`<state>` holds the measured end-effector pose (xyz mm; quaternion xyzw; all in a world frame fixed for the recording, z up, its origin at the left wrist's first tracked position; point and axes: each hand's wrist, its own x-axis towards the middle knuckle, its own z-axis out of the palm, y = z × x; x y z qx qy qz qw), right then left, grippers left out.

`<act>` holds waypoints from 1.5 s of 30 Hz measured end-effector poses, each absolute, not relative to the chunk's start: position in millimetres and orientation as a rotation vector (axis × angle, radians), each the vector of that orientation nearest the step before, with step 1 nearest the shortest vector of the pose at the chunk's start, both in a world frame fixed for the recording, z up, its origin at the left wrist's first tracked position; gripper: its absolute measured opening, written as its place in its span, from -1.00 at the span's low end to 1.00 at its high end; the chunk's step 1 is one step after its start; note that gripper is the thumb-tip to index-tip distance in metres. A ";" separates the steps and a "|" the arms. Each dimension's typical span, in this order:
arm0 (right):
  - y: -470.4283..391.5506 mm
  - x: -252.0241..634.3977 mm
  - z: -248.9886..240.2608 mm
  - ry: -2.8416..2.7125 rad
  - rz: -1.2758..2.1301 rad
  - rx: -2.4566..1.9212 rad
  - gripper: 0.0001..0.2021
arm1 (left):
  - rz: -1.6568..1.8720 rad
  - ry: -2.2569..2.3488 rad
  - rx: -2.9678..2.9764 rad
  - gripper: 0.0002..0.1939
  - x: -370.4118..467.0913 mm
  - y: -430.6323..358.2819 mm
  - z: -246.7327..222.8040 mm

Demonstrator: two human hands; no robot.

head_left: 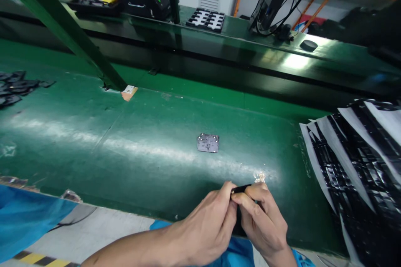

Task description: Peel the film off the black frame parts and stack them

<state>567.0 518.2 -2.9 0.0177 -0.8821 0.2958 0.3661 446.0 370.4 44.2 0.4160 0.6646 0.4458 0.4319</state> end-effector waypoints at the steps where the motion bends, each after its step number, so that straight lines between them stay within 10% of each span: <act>1: 517.9 567.6 -3.8 -2.268 0.757 0.032 -0.65 | 1.110 1.650 1.030 -0.81 445.4 370.7 45.0; 45: 505.9 564.6 2.0 -2.176 0.778 0.035 -0.57 | 1.027 1.735 1.144 -0.78 443.3 366.4 52.2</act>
